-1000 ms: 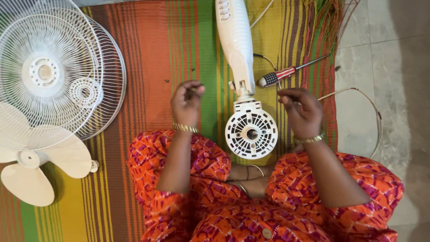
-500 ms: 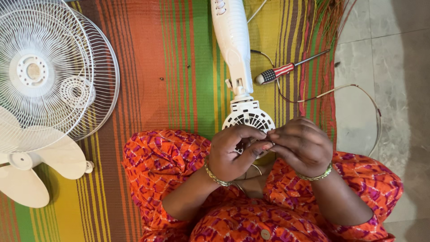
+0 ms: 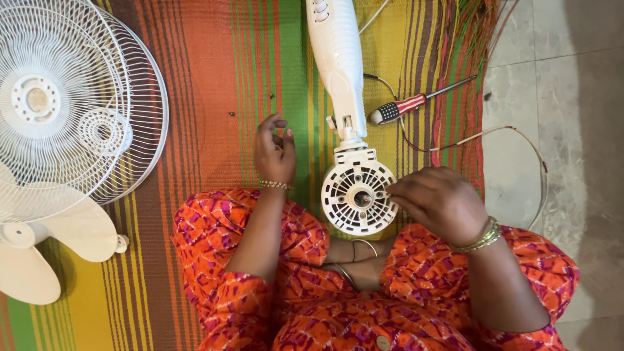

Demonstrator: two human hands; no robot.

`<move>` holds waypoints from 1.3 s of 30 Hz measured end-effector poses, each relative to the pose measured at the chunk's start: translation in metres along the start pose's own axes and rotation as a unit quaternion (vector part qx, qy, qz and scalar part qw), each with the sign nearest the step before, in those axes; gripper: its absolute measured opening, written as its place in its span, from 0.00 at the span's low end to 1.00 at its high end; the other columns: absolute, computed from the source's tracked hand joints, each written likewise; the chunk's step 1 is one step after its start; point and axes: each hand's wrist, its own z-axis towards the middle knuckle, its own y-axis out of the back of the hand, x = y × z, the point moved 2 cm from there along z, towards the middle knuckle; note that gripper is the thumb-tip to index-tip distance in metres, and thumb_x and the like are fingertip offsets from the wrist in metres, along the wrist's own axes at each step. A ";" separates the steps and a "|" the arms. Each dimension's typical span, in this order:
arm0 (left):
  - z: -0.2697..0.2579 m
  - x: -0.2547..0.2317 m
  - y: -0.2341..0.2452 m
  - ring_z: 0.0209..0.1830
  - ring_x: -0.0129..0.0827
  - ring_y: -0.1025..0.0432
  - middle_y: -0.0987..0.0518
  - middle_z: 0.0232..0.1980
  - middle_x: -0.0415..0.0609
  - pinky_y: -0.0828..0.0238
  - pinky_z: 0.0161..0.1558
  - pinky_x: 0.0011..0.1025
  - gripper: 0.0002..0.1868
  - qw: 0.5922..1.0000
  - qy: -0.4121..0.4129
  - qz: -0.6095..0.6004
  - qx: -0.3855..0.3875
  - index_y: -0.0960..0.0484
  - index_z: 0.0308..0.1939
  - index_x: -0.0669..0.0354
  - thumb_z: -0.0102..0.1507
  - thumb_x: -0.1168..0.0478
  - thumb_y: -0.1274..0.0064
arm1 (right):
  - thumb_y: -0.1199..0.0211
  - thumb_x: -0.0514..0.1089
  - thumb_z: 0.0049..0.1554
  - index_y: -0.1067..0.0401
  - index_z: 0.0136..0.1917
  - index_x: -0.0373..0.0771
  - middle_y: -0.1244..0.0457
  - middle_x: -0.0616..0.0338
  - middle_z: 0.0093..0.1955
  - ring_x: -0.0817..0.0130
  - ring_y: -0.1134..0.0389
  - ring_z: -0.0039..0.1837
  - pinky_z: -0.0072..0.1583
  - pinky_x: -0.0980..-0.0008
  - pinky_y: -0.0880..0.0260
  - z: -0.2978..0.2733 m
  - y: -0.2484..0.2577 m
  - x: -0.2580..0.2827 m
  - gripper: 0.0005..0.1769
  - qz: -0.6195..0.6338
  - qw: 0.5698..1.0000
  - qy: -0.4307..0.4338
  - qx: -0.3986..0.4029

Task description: The person sits on a mat and uses a screwdriver to tighten screws on the rear housing of a disassembled fan motor. They repeatedly insert and turn the screwdriver on multiple screw holes around the motor's circular backplate.

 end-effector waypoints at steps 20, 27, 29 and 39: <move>-0.002 0.060 -0.049 0.55 0.45 0.27 0.26 0.55 0.51 0.27 0.53 0.43 0.22 0.980 0.042 0.132 0.140 0.24 0.60 0.51 0.63 0.56 0.42 | 0.32 0.40 0.49 0.19 0.49 0.48 0.32 0.63 0.43 0.63 0.30 0.47 0.49 0.61 0.29 0.006 -0.010 0.009 0.12 -0.035 0.999 -0.016 0.027; -0.002 0.061 -0.050 0.54 0.43 0.26 0.26 0.55 0.50 0.26 0.51 0.42 0.21 0.979 0.055 0.134 0.145 0.24 0.60 0.49 0.63 0.56 0.43 | 0.31 0.41 0.52 0.20 0.47 0.46 0.33 0.62 0.42 0.63 0.30 0.46 0.48 0.60 0.30 0.009 -0.012 0.011 0.08 -0.034 0.999 -0.022 0.014; -0.001 0.060 -0.049 0.54 0.43 0.26 0.26 0.55 0.49 0.26 0.50 0.41 0.21 0.978 0.056 0.137 0.147 0.24 0.60 0.49 0.63 0.55 0.43 | 0.32 0.41 0.53 0.20 0.47 0.44 0.33 0.62 0.43 0.62 0.30 0.47 0.48 0.60 0.30 0.010 -0.010 0.012 0.08 -0.033 0.999 -0.017 0.014; 0.002 0.055 -0.047 0.54 0.41 0.26 0.27 0.55 0.48 0.26 0.50 0.40 0.20 0.976 0.070 0.134 0.157 0.23 0.60 0.49 0.64 0.55 0.44 | 0.32 0.40 0.51 0.20 0.45 0.46 0.32 0.61 0.43 0.61 0.29 0.46 0.48 0.60 0.29 0.003 -0.013 -0.001 0.06 -0.008 1.000 0.025 0.008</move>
